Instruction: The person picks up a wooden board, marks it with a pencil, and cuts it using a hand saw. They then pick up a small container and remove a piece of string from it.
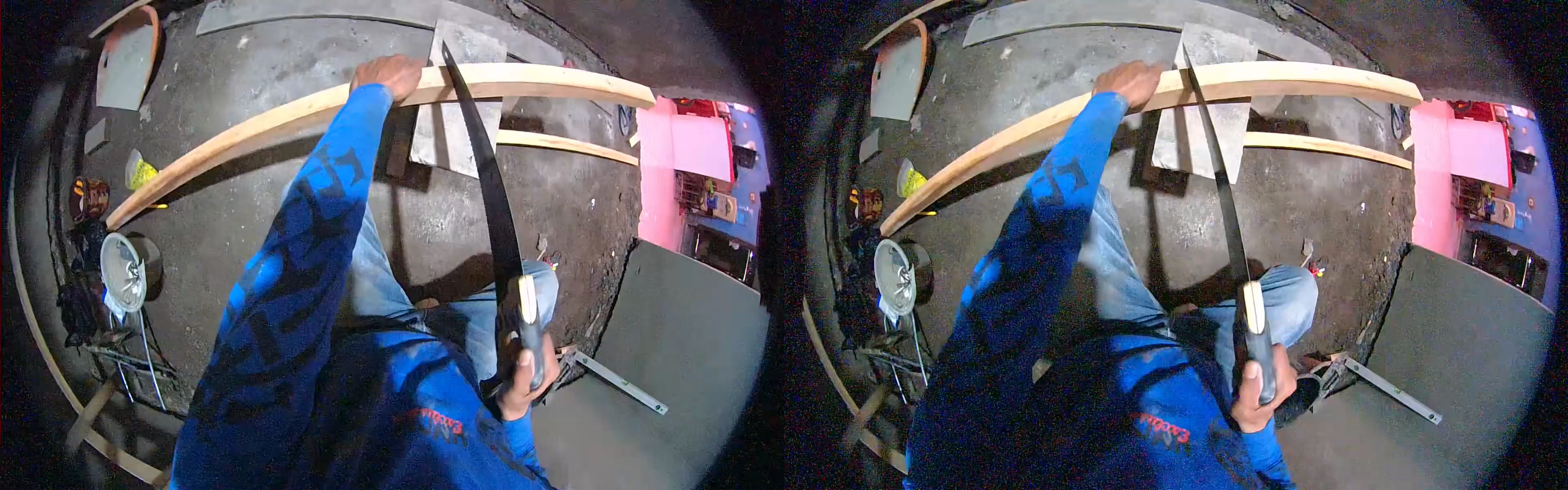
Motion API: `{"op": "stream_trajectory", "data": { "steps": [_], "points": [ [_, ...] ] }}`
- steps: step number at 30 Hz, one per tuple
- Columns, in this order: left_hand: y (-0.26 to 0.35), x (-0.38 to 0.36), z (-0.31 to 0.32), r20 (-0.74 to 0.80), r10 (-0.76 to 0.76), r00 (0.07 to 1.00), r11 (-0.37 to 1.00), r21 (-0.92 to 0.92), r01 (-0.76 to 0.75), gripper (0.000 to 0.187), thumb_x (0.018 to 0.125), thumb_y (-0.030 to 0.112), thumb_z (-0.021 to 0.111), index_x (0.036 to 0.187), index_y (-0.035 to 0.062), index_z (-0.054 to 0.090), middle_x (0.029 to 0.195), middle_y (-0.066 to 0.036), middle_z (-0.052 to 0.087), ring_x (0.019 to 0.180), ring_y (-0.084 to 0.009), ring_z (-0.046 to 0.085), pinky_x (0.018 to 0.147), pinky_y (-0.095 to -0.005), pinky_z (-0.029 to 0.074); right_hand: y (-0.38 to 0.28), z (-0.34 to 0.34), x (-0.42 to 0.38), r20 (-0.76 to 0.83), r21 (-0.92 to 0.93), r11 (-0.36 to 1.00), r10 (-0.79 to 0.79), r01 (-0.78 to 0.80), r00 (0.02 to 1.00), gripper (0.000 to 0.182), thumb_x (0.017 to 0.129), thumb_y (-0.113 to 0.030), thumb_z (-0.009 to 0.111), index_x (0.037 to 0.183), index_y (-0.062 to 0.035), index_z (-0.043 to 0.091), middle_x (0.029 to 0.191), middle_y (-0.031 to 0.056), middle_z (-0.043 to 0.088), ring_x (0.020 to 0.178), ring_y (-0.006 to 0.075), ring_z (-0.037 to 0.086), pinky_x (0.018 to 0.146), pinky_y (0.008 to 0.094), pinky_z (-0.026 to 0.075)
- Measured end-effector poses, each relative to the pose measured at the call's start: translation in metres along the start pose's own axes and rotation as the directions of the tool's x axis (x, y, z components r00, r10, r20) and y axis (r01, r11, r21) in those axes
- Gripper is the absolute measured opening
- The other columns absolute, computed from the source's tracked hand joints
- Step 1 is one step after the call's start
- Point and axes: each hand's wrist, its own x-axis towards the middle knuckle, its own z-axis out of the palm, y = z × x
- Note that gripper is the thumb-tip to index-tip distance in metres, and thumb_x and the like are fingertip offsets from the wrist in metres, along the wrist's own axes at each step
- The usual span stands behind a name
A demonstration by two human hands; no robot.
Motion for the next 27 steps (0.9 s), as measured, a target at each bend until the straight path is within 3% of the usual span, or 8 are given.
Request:
{"op": "stream_trajectory", "data": {
  "steps": [2,4,8,13,14,17,20,27],
  "points": [
    [-0.017,0.02,0.026,-0.069,0.037,0.997,0.999,0.019,-0.036,0.045,0.091,0.034,0.033,0.111,0.0098,0.066,0.12,-0.018,0.06,0.109,-0.037,0.058,0.095,-0.0462,0.044,-0.009,0.02,0.036,0.026,0.076,0.997,0.024,-0.026,0.999,0.029,0.087,-0.024,0.057,0.091,0.0044,0.063,0.062,0.0088,0.054,0.057,0.0151,0.053,0.056,0.0308,0.043],
    [-0.007,0.012,0.021,-0.096,-0.008,0.995,1.0,-0.023,0.006,0.047,0.09,0.034,0.034,0.105,0.0053,0.068,0.115,-0.021,0.062,0.105,-0.0381,0.06,0.096,-0.0459,0.044,0.01,0.086,0.112,-0.151,-0.049,0.915,-0.404,0.401,0.902,0.017,0.088,-0.015,0.059,0.093,0.0011,0.064,0.063,0.0061,0.054,0.059,0.0116,0.05,0.055,0.0266,0.041],
    [-0.013,0.004,0.004,-0.073,0.048,0.996,0.999,0.017,-0.047,0.058,0.092,0.044,0.031,0.107,-0.0003,0.065,0.114,-0.026,0.061,0.107,-0.0408,0.058,0.096,-0.0495,0.042,-0.023,0.136,0.187,-0.034,0.167,0.968,-0.186,0.189,0.982,0.021,0.089,-0.018,0.061,0.079,0.0002,0.057,0.057,0.0072,0.051,0.055,0.0117,0.045,0.051,0.0309,0.039],
    [-0.031,0.017,0.034,-0.062,0.088,0.994,0.994,-0.061,-0.092,0.058,0.091,0.044,0.031,0.109,-0.0003,0.064,0.119,-0.026,0.059,0.111,-0.041,0.056,0.099,-0.0484,0.039,0.004,0.037,0.032,0.009,0.034,0.998,-0.047,0.047,0.999,0.023,0.086,-0.017,0.059,0.094,0.0035,0.062,0.072,0.0083,0.058,0.066,0.0166,0.054,0.06,0.033,0.043],
    [-0.023,0.01,0.026,0.01,0.022,1.0,0.997,-0.077,-0.021,0.058,0.091,0.044,0.031,0.111,0.0005,0.064,0.12,-0.025,0.058,0.112,-0.041,0.056,0.1,-0.0483,0.039,-0.003,0.018,0.002,-0.057,0.077,0.98,0.186,-0.181,0.981,0.026,0.085,-0.02,0.058,0.092,0.0046,0.061,0.069,0.0079,0.055,0.064,0.0164,0.054,0.06,0.033,0.043],
    [-0.009,0.011,0.014,-0.012,-0.053,0.999,0.998,-0.043,0.052,0.057,0.091,0.045,0.031,0.113,0.0049,0.065,0.12,-0.023,0.059,0.11,-0.041,0.056,0.1,-0.0475,0.04,-0.02,-0.001,0.019,0.086,0.017,1.0,-0.018,0.017,0.996,0.023,0.088,-0.018,0.054,0.092,0.0041,0.061,0.063,0.0035,0.053,0.06,0.0123,0.052,0.057,0.0284,0.042],
    [-0.018,0.021,0.027,-0.153,0.105,0.983,0.994,0.002,-0.106,0.055,0.091,0.042,0.033,0.1,0.0008,0.068,0.108,-0.025,0.063,0.1,-0.0427,0.06,0.09,-0.0501,0.045,-0.014,0.08,0.111,-0.122,0.083,0.941,-0.317,0.328,0.94,0.019,0.089,-0.018,0.058,0.09,-0.0002,0.063,0.061,0.0015,0.052,0.057,0.0082,0.047,0.05,0.0272,0.037],
    [-0.011,-0.001,0.025,-0.201,-0.018,0.979,0.999,-0.043,0.01,0.049,0.092,0.038,0.037,0.095,0.0014,0.07,0.101,-0.024,0.066,0.097,-0.0407,0.063,0.09,-0.0495,0.045,-0.035,0.134,0.198,-0.116,0.134,0.973,-0.17,0.185,0.979,0.029,0.089,-0.028,0.061,0.088,0.0014,0.063,0.063,0.0044,0.057,0.059,0.0089,0.049,0.053,0.0281,0.041]
  ]
}}
